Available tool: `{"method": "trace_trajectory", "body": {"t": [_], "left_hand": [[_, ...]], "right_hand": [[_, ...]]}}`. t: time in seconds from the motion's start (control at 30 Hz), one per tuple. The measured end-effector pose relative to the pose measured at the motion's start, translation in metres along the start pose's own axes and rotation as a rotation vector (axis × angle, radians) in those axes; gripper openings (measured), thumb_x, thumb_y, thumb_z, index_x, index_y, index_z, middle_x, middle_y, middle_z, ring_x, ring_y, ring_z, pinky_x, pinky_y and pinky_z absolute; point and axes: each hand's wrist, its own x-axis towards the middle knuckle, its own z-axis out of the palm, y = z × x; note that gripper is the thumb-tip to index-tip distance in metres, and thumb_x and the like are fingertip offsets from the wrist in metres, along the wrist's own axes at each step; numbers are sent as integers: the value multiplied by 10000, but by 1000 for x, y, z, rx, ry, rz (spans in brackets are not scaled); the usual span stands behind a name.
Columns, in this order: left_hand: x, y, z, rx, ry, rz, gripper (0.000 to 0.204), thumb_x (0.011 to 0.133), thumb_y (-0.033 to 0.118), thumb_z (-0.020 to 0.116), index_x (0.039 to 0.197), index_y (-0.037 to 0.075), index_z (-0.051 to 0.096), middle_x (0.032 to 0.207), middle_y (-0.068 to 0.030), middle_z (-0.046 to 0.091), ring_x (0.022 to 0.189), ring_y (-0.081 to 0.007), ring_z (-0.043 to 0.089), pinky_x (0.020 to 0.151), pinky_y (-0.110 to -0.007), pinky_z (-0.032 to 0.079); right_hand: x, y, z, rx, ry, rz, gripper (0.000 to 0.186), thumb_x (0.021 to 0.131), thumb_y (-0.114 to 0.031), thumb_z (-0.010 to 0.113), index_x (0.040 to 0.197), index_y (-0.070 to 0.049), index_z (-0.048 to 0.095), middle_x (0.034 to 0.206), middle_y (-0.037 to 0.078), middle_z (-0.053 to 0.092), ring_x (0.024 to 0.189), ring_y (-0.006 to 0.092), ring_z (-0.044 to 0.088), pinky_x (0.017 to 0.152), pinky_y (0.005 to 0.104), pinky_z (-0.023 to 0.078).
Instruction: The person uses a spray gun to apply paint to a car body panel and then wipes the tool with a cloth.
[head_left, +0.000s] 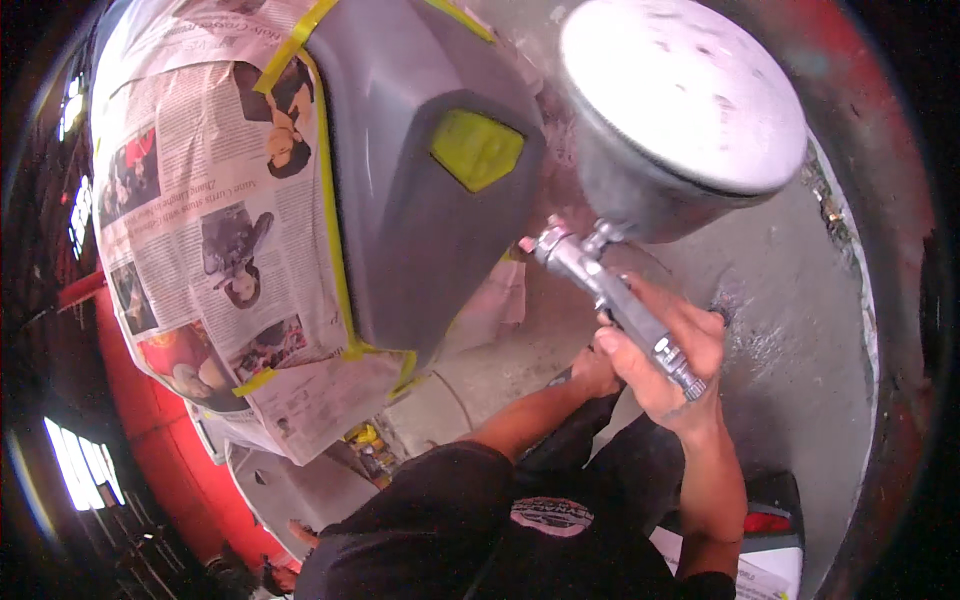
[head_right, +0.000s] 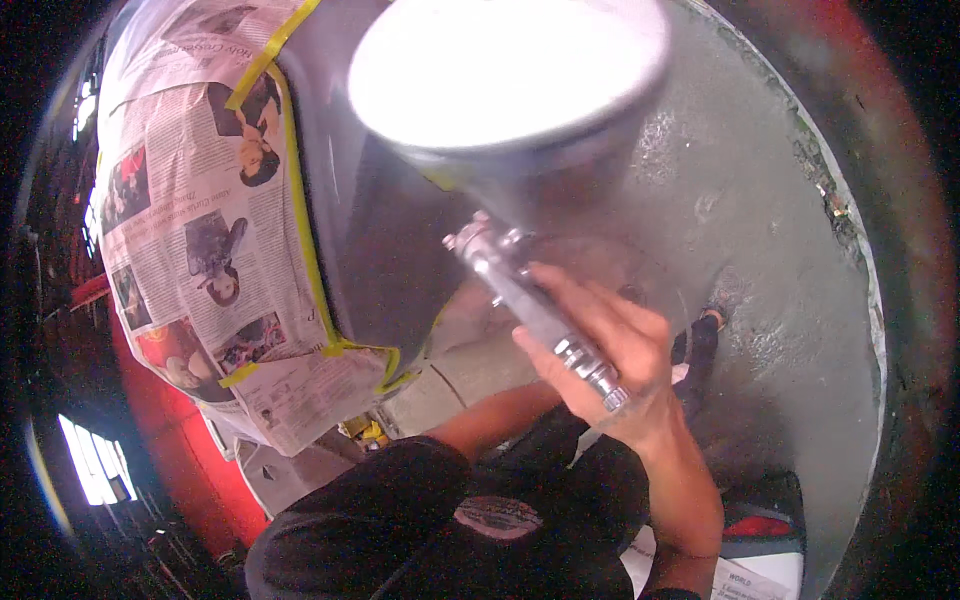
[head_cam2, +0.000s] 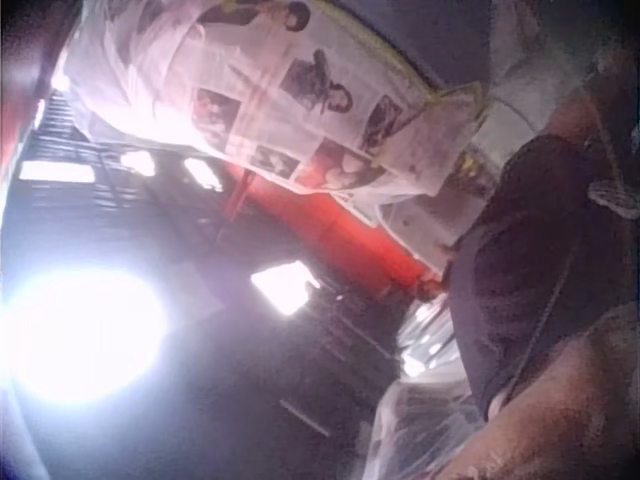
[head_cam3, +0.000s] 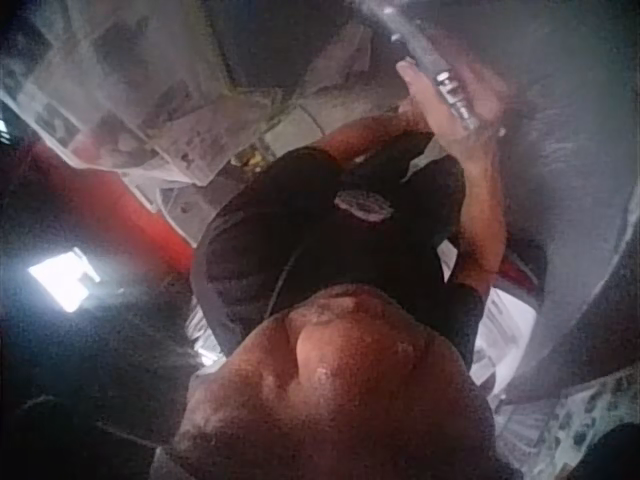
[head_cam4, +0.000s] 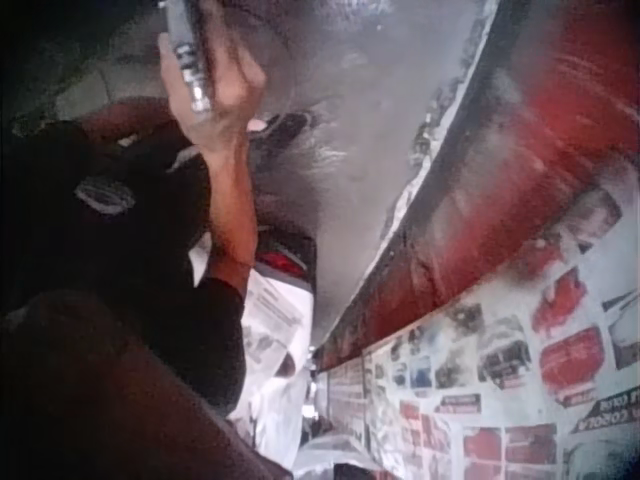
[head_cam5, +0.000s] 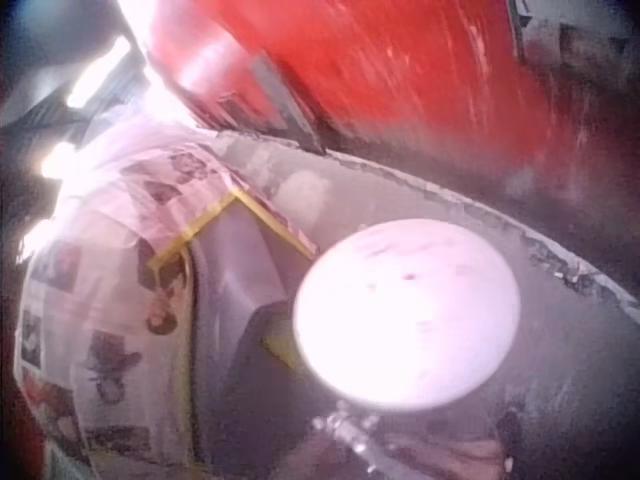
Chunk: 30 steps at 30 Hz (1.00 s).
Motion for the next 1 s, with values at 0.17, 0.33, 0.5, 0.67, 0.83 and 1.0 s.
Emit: {"method": "trace_trajectory", "body": {"t": [0.17, 0.33, 0.5, 0.67, 0.83, 1.0], "left_hand": [[-13, 17, -41, 11, -211, -110, 831, 800, 431, 757, 1519, 160, 441, 1411, -244, 460, 1254, -447, 552, 978, -507, 537], [-11, 8, -8, -50, -138, -85, 798, 785, 430, 767, 1482, 175, 474, 1409, -252, 459, 1227, -464, 577, 948, -575, 550], [-14, 15, -12, -48, -173, -106, 815, 793, 455, 772, 1503, 214, 453, 1478, -240, 413, 1267, -457, 552, 913, -649, 553], [-13, 10, 3, -94, -172, -119, 864, 803, 490, 766, 1541, 237, 395, 1553, -239, 338, 1319, -465, 512, 934, -657, 539], [-22, 19, -22, -135, -275, -150, 951, 812, 521, 760, 1604, 303, 281, 1602, -239, 266, 1374, -477, 460, 1003, -666, 493], [-32, 26, -65, -238, -403, -219, 1059, 794, 600, 762, 1639, 332, 183, 1629, -221, 236, 1434, -476, 400, 1054, -664, 457]], "right_hand": [[9, -22, -7, -92, 8, 18, 437, 806, -48, 827, 1213, 35, 692, 965, 196, 744, 800, 254, 741, 709, 343, 569], [13, -41, -18, -194, 71, 194, 428, 829, -72, 809, 1212, 68, 682, 961, 194, 744, 794, 227, 732, 711, 331, 559], [18, -58, -32, -181, -28, 201, 439, 822, -92, 809, 1204, 82, 683, 947, 203, 741, 792, 237, 732, 721, 335, 557], [44, -70, -34, -251, -168, -16, 431, 809, -105, 808, 1188, 68, 697, 967, 214, 743, 814, 284, 749, 746, 352, 567], [82, -85, -59, -433, -181, -168, 394, 830, -110, 787, 1181, 50, 706, 973, 210, 748, 837, 288, 755, 755, 353, 569], [137, -91, -93, -476, -281, -255, 392, 837, -59, 764, 1186, 98, 680, 812, 128, 698, 582, 177, 628, 570, 305, 474]]}}
